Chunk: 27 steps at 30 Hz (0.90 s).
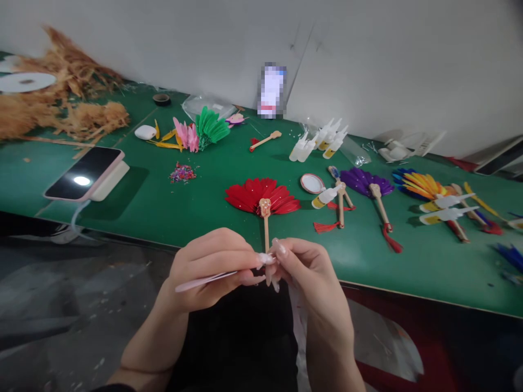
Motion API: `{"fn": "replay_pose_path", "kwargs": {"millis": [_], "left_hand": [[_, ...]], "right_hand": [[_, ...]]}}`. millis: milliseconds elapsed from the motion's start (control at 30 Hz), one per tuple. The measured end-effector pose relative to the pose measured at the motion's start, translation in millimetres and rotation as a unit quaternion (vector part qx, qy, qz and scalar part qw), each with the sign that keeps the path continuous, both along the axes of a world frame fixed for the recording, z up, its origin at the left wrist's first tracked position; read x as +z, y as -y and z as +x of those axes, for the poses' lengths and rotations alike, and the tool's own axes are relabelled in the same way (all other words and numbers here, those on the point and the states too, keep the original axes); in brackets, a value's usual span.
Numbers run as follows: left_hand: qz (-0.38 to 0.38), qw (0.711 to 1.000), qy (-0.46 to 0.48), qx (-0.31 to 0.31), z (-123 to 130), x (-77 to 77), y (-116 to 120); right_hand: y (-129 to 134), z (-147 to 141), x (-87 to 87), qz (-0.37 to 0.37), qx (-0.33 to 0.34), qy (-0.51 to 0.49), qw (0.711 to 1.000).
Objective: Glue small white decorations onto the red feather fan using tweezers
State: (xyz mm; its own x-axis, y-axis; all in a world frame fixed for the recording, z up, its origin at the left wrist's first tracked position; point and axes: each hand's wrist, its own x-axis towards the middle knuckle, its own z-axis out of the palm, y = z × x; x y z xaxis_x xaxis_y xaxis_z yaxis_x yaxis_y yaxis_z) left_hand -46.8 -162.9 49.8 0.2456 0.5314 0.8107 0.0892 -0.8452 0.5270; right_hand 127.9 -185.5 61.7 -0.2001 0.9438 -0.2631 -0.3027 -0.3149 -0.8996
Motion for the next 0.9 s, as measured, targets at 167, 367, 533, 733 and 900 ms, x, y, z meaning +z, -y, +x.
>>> {"fn": "replay_pose_path", "kwargs": {"millis": [167, 367, 533, 733, 900], "left_hand": [[0.016, 1.0, -0.002, -0.017, 0, 2.3, -1], [0.035, 0.998, -0.05, -0.009, 0, 3.6, -1], [-0.016, 1.0, 0.005, -0.024, -2, -1.8, 1], [-0.041, 0.998, 0.039, -0.013, -2, -8.0, 4], [-0.059, 0.997, 0.036, -0.016, -3, -8.8, 5]], "right_hand": [[-2, 2, 0.3, -0.003, 0.024, -0.007, 1.0], [-8, 5, 1.4, 0.014, 0.037, 0.033, 0.999], [-8, 4, 2.9, 0.021, 0.056, 0.023, 0.998], [-5, 3, 7.7, 0.028, 0.062, 0.003, 0.998], [-5, 2, 7.8, 0.025, 0.041, 0.022, 0.999]]}}
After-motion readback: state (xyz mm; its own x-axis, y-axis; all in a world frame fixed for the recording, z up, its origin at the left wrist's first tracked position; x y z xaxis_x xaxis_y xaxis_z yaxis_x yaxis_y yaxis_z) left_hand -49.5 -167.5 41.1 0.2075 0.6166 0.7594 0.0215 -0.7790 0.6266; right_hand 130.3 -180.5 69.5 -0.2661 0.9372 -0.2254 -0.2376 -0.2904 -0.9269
